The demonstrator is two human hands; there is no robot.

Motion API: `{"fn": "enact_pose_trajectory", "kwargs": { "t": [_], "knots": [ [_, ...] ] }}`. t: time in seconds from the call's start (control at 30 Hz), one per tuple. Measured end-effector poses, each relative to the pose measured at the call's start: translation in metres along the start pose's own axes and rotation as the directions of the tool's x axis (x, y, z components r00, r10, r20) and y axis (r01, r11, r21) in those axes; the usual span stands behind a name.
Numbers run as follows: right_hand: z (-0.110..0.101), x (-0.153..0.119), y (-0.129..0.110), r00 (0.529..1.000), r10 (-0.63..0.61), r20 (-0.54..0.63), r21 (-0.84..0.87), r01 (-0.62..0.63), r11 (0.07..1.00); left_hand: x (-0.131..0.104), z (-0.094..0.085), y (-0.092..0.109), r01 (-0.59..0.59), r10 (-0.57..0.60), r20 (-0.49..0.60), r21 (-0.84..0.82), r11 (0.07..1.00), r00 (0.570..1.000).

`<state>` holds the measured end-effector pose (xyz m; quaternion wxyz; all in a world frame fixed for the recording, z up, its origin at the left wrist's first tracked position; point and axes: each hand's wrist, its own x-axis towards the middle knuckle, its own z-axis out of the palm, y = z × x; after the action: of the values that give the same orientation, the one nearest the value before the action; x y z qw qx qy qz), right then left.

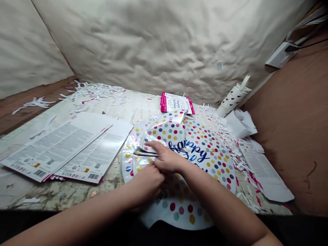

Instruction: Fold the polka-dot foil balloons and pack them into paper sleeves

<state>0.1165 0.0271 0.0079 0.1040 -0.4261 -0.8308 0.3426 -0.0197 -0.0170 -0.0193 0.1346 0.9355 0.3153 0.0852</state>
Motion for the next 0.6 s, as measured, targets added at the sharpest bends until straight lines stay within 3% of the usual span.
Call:
{"fn": "enact_pose_trajectory", "kwargs": {
  "t": [0.1,0.17,0.23,0.3,0.4,0.47,0.5,0.57,0.6],
  "knots": [
    [0.002,-0.009,0.01,0.993,-0.037,-0.114,-0.057,0.031,0.998,-0.022,-0.026,-0.035,0.021,-0.004,-0.085,0.204,0.979,0.996],
    [0.007,-0.007,0.01,0.986,-0.055,-0.159,-0.148,0.032,0.989,-0.026,-0.043,-0.058,0.068,-0.013,-0.151,0.367,0.928,0.988],
    [0.015,0.001,0.008,0.965,-0.036,-0.26,-0.236,-0.028,0.971,-0.024,-0.056,-0.071,0.063,-0.003,-0.138,0.434,0.899,0.99],
    [0.024,0.012,0.007,0.931,0.009,-0.366,-0.281,-0.119,0.952,-0.019,-0.065,-0.069,0.07,0.007,-0.17,0.447,0.892,0.985],
    [0.026,0.026,0.011,0.892,0.022,-0.452,-0.289,-0.17,0.942,-0.014,-0.063,-0.048,0.077,0.054,-0.293,0.418,0.905,0.954],
    [0.01,0.023,0.018,0.861,0.007,-0.508,-0.274,-0.17,0.947,-0.013,-0.051,-0.035,-0.033,0.113,-0.206,0.356,0.934,0.972],
    [-0.005,0.016,0.022,0.832,-0.001,-0.554,-0.263,-0.173,0.949,-0.013,-0.042,-0.032,-0.063,0.111,-0.136,0.316,0.947,0.985],
    [-0.046,-0.008,0.029,0.719,-0.017,-0.695,-0.234,-0.203,0.951,-0.014,-0.027,-0.034,0.012,-0.003,-0.037,0.254,0.967,0.999],
    [-0.07,-0.024,0.031,0.586,-0.028,-0.809,-0.208,-0.241,0.948,-0.015,-0.021,-0.037,0.098,-0.095,-0.024,0.236,0.967,0.995]
  ]
}}
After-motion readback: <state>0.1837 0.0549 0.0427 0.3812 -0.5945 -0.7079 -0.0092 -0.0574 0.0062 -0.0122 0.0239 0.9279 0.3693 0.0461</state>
